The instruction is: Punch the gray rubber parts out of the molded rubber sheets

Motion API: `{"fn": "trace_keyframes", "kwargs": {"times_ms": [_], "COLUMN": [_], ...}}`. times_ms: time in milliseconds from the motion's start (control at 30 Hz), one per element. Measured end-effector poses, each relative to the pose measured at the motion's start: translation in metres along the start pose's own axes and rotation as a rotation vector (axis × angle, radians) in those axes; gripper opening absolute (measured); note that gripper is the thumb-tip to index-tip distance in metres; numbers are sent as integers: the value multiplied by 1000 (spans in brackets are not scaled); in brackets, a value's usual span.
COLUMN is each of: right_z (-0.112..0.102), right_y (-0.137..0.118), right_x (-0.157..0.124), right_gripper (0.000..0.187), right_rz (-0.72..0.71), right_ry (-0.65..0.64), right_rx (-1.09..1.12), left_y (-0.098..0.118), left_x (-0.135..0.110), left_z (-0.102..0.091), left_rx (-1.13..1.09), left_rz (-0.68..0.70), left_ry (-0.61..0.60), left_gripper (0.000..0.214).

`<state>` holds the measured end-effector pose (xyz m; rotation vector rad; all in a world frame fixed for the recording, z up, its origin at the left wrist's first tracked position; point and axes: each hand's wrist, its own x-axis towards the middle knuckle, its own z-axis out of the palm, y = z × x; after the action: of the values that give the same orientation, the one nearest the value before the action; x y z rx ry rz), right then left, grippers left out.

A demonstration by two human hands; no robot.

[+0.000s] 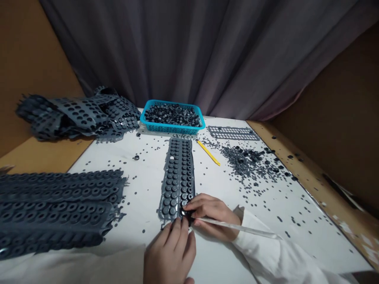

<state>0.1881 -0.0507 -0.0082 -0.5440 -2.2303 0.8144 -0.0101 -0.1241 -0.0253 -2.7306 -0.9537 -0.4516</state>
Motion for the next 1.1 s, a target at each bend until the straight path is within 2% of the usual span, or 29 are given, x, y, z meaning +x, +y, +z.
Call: {"fn": "trace_keyframes", "kwargs": {"times_ms": [233, 533, 700, 800, 1000, 1100], "right_z": [1, 1, 3, 6, 19, 23], "right_y": [4, 7, 5, 4, 8, 10], "right_x": [2, 3, 4, 4, -2, -5], "right_gripper": [13, 15, 8, 17, 20, 19], "right_rz": [-119, -203, -345, -392, -369, -329], "right_ry": [-13, -38, -35, 36, 65, 74], "right_rx": [-95, -230, -469, -564, -648, -669], "left_y": [1, 1, 3, 7, 9, 5], "left_x": [-1, 2, 5, 7, 10, 9], "left_z": [3, -1, 1, 3, 2, 0], "left_rx": [12, 29, 0, -6, -25, -25], "left_rz": [26, 13, -61, -149, -190, -170], "left_ry": [0, -5, 130, 216, 274, 256], "left_gripper": [57, 56, 45, 42, 53, 54]}}
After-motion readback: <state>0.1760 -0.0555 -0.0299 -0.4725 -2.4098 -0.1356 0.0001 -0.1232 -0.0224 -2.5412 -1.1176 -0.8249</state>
